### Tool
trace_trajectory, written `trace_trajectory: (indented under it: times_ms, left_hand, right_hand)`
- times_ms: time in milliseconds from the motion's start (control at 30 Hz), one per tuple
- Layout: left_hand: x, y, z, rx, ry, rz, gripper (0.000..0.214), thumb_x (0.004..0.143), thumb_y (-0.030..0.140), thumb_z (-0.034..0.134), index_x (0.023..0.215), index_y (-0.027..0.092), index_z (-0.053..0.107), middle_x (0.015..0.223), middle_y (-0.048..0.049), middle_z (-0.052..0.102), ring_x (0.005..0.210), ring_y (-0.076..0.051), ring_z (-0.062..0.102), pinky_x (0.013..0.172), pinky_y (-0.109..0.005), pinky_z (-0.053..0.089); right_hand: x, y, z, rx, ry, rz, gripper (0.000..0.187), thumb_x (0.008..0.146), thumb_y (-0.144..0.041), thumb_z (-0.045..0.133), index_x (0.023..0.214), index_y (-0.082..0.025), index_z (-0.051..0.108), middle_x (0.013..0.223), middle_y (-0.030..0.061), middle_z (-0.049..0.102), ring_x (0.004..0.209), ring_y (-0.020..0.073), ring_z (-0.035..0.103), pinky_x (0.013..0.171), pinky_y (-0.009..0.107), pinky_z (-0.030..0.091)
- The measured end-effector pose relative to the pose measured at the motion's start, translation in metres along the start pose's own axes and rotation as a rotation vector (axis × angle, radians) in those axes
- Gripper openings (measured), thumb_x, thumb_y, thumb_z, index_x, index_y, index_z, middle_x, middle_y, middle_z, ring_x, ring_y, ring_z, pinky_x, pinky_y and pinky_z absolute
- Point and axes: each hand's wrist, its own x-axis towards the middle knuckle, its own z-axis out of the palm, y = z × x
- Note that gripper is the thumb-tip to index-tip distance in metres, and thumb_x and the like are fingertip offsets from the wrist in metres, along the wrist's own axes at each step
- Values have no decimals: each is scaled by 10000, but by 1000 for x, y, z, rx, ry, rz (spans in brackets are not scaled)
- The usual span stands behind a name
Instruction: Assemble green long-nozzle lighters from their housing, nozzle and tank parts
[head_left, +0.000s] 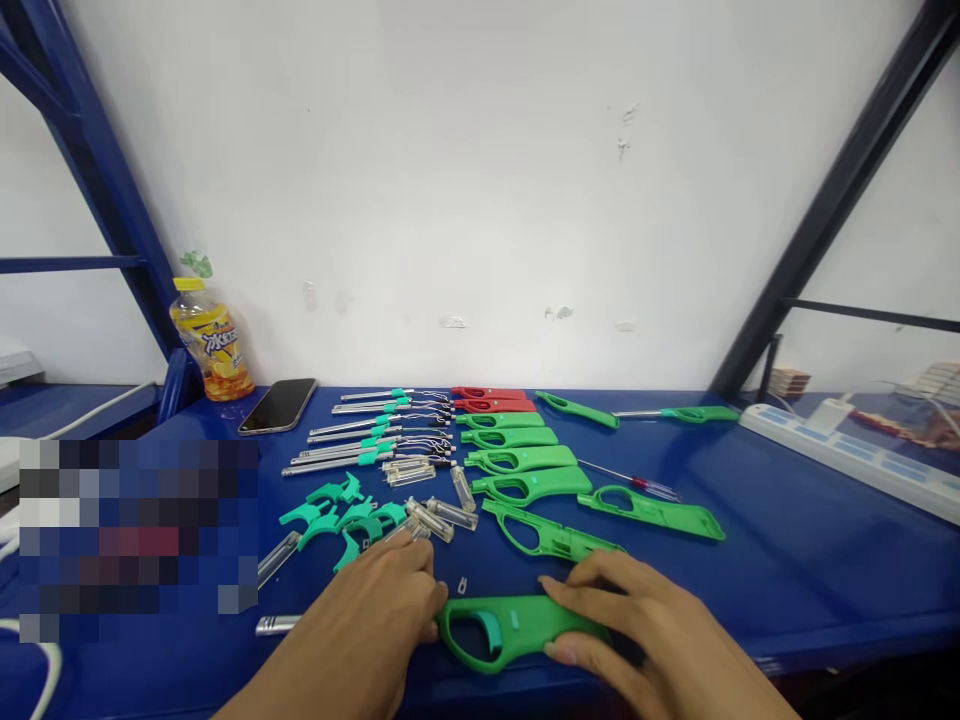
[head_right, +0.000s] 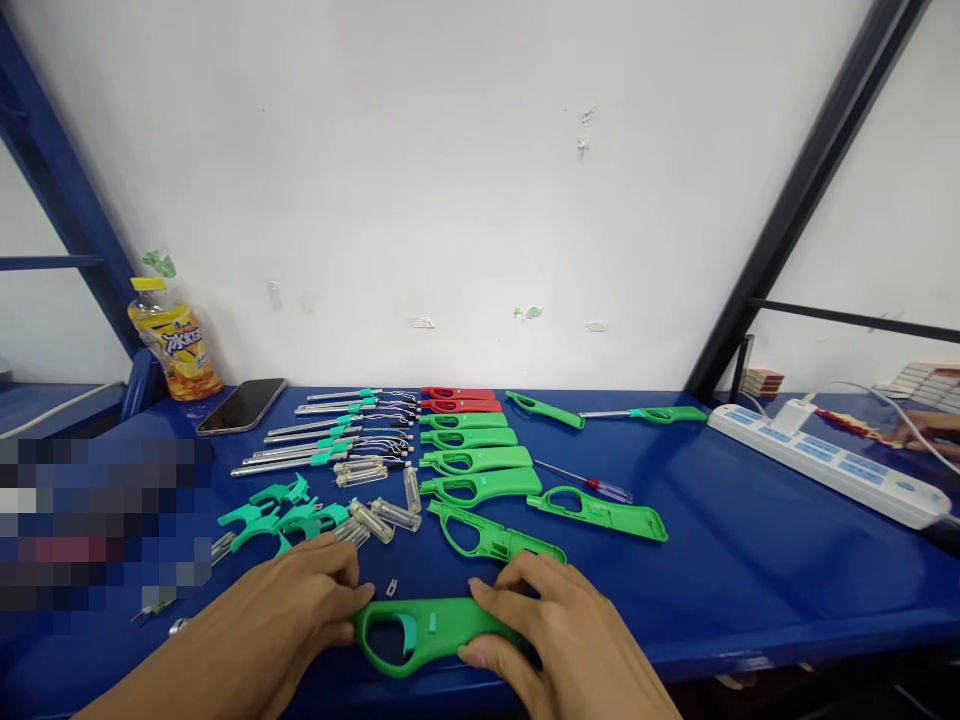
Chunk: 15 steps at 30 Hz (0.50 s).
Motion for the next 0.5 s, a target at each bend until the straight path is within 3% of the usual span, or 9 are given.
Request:
trace_trajectory:
  times_ms: [133, 200, 333, 500]
  left_hand:
    - [-1, 4, -9, 19, -11, 1, 75, 1004, 215, 692, 960, 213, 752, 1062, -64, 741, 1006, -236, 707, 917, -375, 571]
    - [-3, 6, -12, 30, 0, -10, 189, 918, 95, 648, 794, 215, 724, 925, -60, 718, 946, -240, 689, 862, -341, 526]
    - [-7, 5, -11, 40, 23, -24, 225, 867, 57, 589, 797, 223, 724, 905, -59, 700, 893, -238, 657, 792, -327, 479]
    - [-12, 5, -12, 42, 16, 29, 284, 911, 35, 576, 861, 249, 756, 970, -51, 711, 1015, -252, 665, 853, -319, 478]
  right_hand:
    - [1, -4, -3, 10, -40, 34, 305, 969, -346, 817, 1272, -311, 836, 1080, 41, 808, 944, 240, 817, 831, 288, 685]
    - [0, -3, -3, 10, -59, 43, 335, 982, -351, 803, 1313, -310, 818, 1101, 44, 806, 958, 238, 816, 847, 291, 684]
    - [-4, 3, 1, 8, -34, 20, 342, 1001, -386, 779, 1336, -318, 804, 1135, 46, 810, 978, 232, 816, 860, 277, 679]
    - [-3, 8, 5, -41, 21, -74, 353, 967, -331, 821, 1317, -296, 808, 1146, 39, 839, 1017, 251, 821, 911, 303, 682]
